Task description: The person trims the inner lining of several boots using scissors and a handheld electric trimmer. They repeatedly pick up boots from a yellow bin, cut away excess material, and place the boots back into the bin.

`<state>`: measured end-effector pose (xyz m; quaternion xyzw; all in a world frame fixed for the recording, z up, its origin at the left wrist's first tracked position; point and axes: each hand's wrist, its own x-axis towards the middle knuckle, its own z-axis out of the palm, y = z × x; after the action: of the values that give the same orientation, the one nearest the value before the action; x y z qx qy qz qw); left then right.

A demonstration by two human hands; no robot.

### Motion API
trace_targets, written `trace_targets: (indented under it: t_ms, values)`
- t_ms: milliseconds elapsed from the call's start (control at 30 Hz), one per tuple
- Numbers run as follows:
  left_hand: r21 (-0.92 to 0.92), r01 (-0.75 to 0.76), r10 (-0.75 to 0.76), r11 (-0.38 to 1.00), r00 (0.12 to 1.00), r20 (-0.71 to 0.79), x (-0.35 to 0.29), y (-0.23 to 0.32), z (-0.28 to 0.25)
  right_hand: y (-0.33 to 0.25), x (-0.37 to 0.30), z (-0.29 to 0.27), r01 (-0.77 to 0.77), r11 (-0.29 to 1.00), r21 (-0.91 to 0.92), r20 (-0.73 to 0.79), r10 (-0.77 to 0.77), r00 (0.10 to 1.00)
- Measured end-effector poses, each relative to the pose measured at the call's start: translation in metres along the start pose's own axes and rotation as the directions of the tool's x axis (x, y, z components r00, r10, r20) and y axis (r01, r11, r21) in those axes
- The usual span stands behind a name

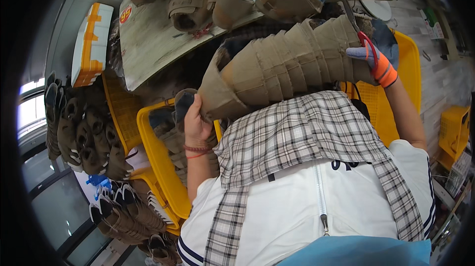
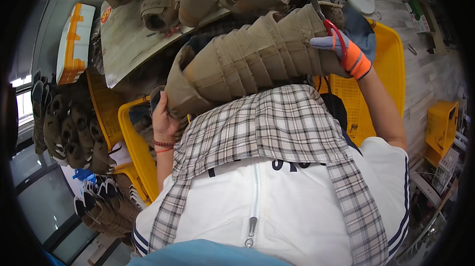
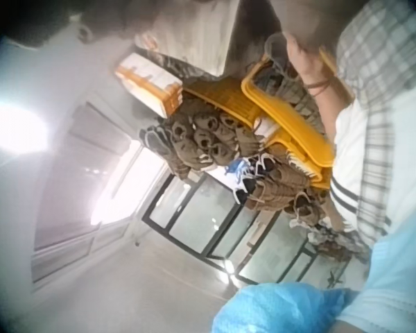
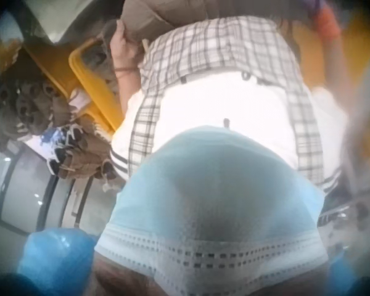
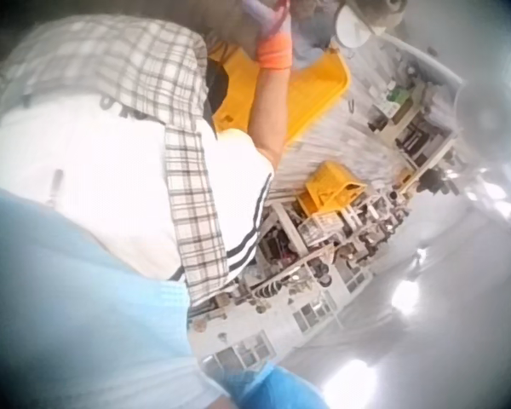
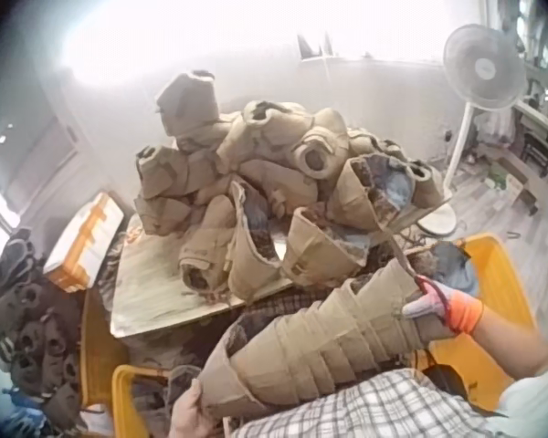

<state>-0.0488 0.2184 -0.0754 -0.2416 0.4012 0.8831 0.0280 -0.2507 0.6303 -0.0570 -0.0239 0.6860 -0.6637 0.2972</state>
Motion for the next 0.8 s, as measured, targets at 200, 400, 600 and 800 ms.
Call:
trace_targets:
  t_ms: [200,400,600,800]
  values:
    - [0.636,-0.119,0.082,0.763,0.993,0.088,-0.006,0.012,0.045,0.05,0.002,-0.048,0.135,0.99,-0.031,0.159,-0.128,0.979]
    - [0.518,-0.157,0.115,0.841,0.987,0.113,0.022,0.009,0.049,0.013,0.001,0.003,-0.12,0.958,0.26,0.061,0.108,0.992]
    - [0.151,0.251,-0.27,0.956,0.956,0.117,0.034,-0.001,0.002,0.058,0.023,-0.022,0.006,0.997,0.083,0.152,-0.019,0.988]
    - [0.08,0.091,-0.105,0.993,0.975,0.196,-0.006,0.002,0.002,0.024,-0.019,-0.004,-0.105,0.969,0.223,0.091,0.086,0.992]
